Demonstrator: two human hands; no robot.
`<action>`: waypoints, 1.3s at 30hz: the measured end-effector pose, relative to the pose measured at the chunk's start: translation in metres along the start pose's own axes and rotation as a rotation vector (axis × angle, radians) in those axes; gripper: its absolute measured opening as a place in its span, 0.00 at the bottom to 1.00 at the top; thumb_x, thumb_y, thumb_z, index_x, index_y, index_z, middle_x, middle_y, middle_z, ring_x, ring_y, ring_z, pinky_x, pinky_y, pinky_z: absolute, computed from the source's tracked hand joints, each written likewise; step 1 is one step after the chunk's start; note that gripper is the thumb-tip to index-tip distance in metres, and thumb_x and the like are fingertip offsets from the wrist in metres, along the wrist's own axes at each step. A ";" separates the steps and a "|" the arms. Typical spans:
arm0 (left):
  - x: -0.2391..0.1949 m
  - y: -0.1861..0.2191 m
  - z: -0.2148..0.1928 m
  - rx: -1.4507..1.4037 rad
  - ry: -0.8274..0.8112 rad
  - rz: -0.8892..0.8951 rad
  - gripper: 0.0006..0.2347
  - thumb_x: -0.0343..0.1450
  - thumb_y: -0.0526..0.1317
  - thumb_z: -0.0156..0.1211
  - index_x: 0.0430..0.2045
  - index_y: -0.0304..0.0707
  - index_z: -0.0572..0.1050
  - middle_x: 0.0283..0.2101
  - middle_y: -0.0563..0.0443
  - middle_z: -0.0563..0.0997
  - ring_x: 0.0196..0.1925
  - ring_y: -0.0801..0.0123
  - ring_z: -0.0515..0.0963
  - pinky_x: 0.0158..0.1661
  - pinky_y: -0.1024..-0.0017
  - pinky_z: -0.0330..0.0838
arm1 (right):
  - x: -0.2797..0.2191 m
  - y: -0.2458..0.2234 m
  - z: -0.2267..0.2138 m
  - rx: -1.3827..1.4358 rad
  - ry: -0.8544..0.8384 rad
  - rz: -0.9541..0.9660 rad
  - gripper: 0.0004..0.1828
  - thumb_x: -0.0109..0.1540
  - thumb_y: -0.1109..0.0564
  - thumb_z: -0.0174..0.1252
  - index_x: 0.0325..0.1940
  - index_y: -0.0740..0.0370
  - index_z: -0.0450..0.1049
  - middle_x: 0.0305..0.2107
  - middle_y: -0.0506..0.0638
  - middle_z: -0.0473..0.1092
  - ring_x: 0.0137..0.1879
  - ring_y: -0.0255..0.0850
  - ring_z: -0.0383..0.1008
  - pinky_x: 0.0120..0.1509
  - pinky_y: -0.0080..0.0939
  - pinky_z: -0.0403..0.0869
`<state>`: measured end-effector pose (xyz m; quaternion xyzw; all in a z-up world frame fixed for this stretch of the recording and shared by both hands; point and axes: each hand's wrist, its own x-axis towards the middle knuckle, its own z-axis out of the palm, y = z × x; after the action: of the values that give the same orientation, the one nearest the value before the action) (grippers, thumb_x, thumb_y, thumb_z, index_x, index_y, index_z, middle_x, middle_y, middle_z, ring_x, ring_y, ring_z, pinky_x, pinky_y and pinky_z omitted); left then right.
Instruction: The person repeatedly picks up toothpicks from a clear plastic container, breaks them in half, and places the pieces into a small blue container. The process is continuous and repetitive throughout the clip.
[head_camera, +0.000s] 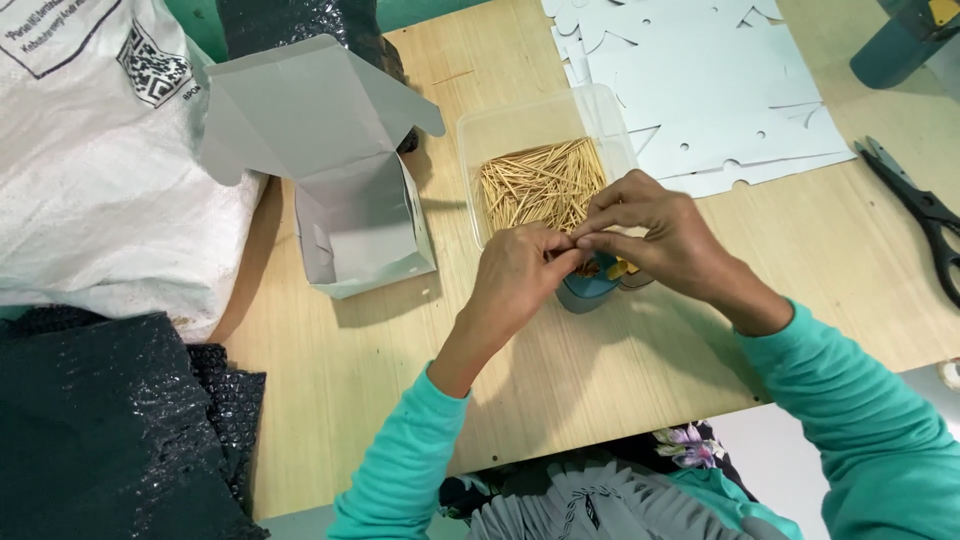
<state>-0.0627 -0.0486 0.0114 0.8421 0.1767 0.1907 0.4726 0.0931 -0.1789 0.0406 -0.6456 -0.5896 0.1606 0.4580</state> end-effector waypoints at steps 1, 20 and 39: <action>-0.004 0.003 -0.004 0.001 0.004 0.004 0.07 0.69 0.39 0.67 0.33 0.36 0.85 0.27 0.35 0.83 0.29 0.46 0.84 0.31 0.59 0.76 | -0.003 0.001 0.000 -0.002 0.000 -0.005 0.07 0.59 0.66 0.68 0.40 0.61 0.85 0.37 0.57 0.79 0.45 0.49 0.73 0.53 0.50 0.69; -0.055 0.010 0.053 0.201 0.138 -0.232 0.32 0.67 0.57 0.65 0.60 0.33 0.68 0.51 0.29 0.80 0.57 0.37 0.78 0.55 0.39 0.72 | -0.060 0.008 0.011 -0.707 -0.059 -0.275 0.17 0.65 0.41 0.61 0.55 0.43 0.81 0.60 0.48 0.70 0.67 0.48 0.62 0.68 0.55 0.59; -0.127 0.036 0.070 -0.110 -0.007 -0.016 0.29 0.63 0.48 0.74 0.58 0.37 0.72 0.51 0.37 0.82 0.59 0.43 0.79 0.60 0.45 0.69 | -0.143 -0.035 -0.014 -0.328 -0.100 -0.176 0.32 0.59 0.39 0.63 0.67 0.44 0.73 0.66 0.57 0.66 0.68 0.56 0.68 0.68 0.63 0.64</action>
<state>-0.1337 -0.1776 -0.0108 0.8142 0.1709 0.1933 0.5201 0.0464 -0.3187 0.0275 -0.6487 -0.6841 0.0535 0.3291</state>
